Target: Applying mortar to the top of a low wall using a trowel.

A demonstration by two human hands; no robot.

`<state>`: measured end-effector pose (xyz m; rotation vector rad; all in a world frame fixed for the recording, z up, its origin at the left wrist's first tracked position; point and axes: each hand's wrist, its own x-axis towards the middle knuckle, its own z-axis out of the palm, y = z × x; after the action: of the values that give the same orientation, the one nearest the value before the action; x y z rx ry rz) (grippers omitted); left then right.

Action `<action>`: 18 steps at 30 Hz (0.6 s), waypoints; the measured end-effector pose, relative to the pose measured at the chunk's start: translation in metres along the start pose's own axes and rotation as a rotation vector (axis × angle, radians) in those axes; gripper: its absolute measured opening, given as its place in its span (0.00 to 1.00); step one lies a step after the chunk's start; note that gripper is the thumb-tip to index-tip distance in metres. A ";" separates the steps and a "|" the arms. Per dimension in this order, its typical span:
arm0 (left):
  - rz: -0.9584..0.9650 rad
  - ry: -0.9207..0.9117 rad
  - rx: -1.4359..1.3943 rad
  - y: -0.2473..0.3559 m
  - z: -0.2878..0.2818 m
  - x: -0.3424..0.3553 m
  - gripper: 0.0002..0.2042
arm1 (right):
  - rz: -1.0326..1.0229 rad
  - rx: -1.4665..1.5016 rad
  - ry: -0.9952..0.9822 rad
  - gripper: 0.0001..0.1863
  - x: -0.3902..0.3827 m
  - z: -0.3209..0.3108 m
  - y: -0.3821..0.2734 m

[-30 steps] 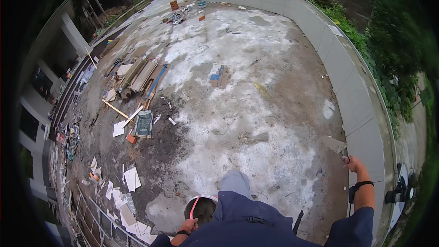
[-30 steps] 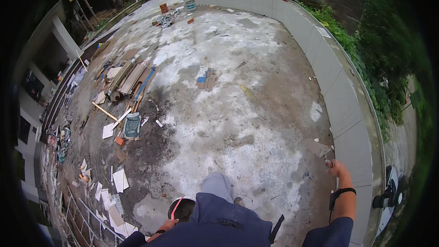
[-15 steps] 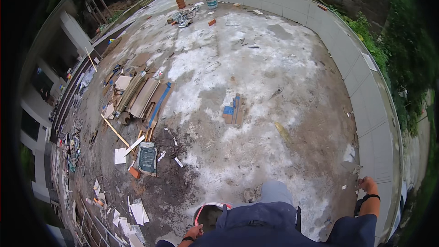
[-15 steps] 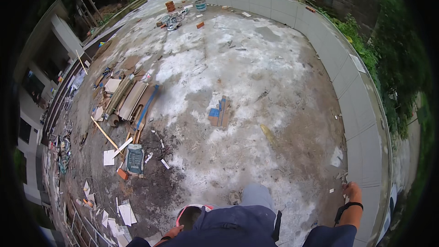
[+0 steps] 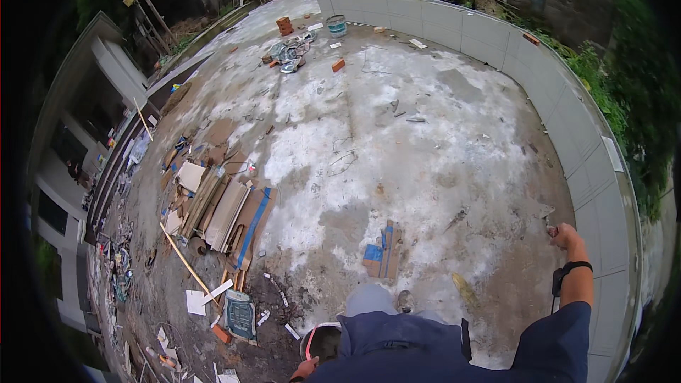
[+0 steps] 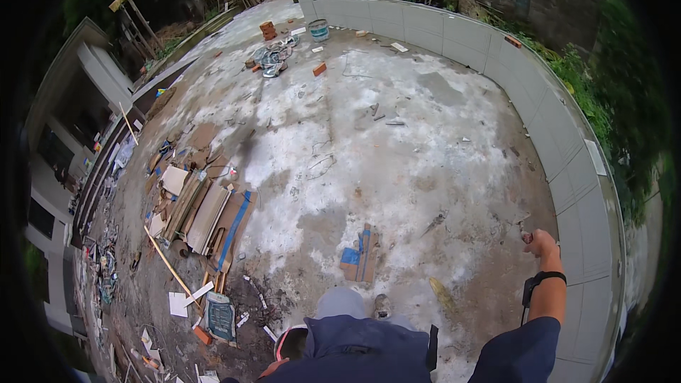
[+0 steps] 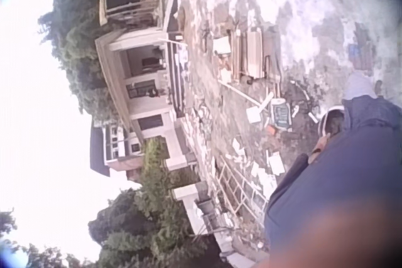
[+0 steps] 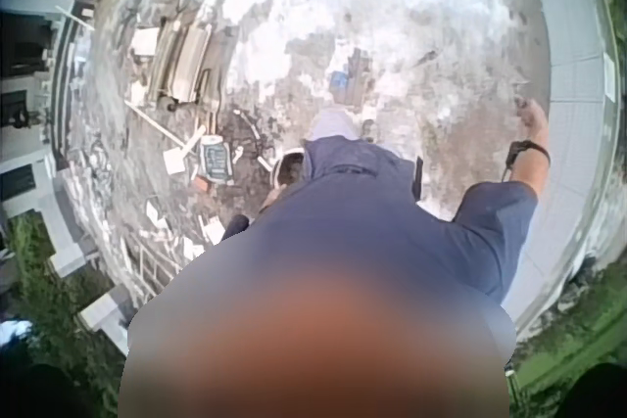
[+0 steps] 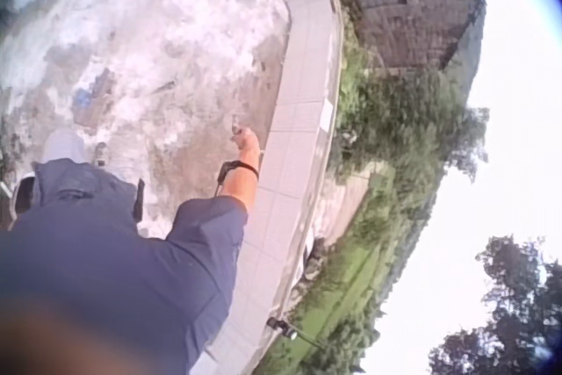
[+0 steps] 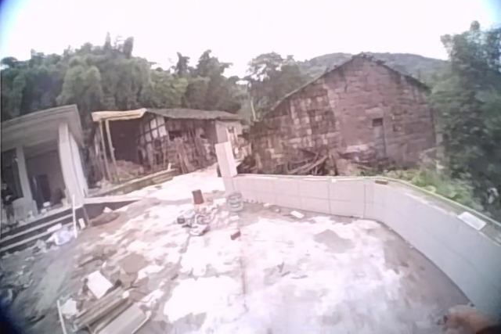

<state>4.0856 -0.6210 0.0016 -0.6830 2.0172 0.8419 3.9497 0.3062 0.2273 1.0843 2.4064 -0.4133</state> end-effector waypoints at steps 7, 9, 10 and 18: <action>0.015 -0.055 0.024 0.227 -0.135 0.156 0.21 | -0.311 -0.177 0.334 0.20 0.204 -0.097 -0.222; -0.011 -0.060 0.015 0.282 -0.191 0.190 0.21 | -0.039 -0.186 0.108 0.19 0.223 -0.120 -0.287; -0.003 -0.079 0.017 0.317 -0.217 0.216 0.21 | 0.012 -0.148 0.133 0.18 0.243 -0.121 -0.288; -0.018 -0.164 -0.025 0.511 -0.359 0.372 0.21 | 0.280 -0.155 -0.023 0.20 0.295 -0.182 -0.446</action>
<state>3.3587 -0.6331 0.0028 -0.6237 1.8544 0.8848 3.3863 0.2838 0.2619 1.3124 2.1825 -0.1411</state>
